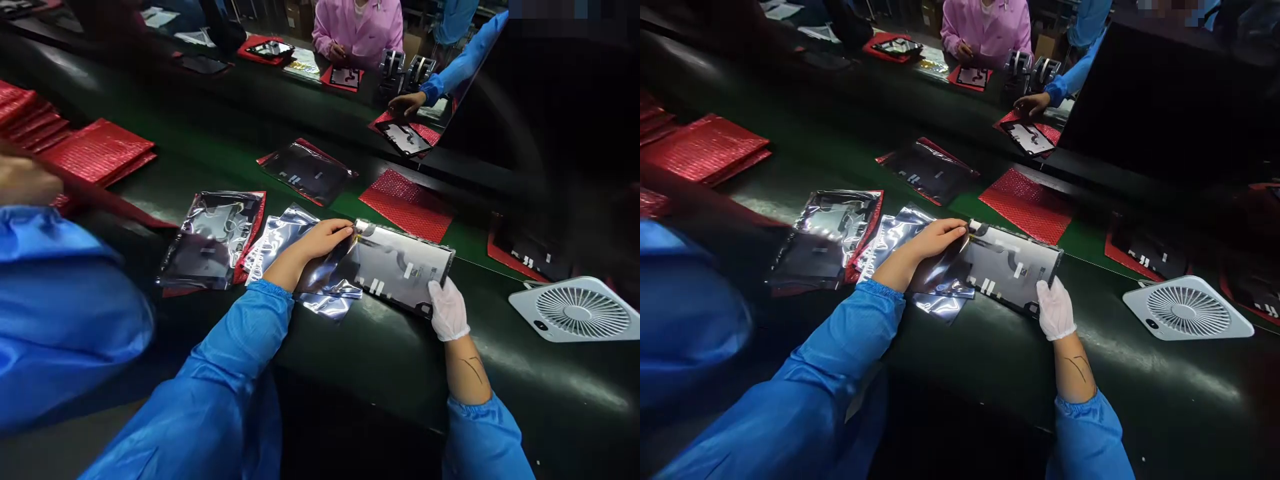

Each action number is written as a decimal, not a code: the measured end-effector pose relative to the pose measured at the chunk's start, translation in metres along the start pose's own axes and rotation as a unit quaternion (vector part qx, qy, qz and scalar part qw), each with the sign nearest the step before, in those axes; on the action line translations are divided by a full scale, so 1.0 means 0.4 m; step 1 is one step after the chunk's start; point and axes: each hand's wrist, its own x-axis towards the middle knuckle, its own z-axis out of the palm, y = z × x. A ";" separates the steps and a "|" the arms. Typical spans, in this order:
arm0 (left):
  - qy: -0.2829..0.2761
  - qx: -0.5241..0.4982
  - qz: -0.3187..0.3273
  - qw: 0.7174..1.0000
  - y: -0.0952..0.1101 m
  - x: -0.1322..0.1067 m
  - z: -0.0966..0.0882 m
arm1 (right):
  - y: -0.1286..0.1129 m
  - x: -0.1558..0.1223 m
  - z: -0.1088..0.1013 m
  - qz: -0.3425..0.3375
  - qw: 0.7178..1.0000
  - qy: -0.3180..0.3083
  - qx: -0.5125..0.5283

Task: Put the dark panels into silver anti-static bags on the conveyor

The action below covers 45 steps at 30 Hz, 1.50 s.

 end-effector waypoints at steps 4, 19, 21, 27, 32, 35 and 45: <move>0.027 0.013 0.001 1.000 -0.001 -0.002 -0.004 | -0.004 -0.001 -0.011 -0.006 0.999 -0.029 0.021; 0.134 0.116 0.117 0.977 0.162 -0.055 0.114 | -0.100 -0.057 0.136 0.031 0.998 0.009 -0.046; 0.170 0.108 0.140 0.969 0.194 -0.080 0.125 | -0.146 -0.066 0.186 0.010 0.999 0.010 -0.047; 0.301 0.064 0.117 0.944 0.204 -0.113 0.074 | -0.242 -0.033 0.230 -0.088 0.987 -0.111 -0.077; 0.322 0.015 0.126 0.938 0.196 -0.115 0.063 | -0.236 -0.004 0.270 -0.093 0.989 -0.104 -0.049; 0.296 0.010 0.158 0.942 0.209 -0.123 0.063 | -0.224 0.007 0.300 -0.044 0.988 -0.144 0.027; 0.202 0.112 0.312 0.922 0.149 -0.141 0.116 | -0.229 0.277 0.166 0.096 0.995 -0.010 -0.011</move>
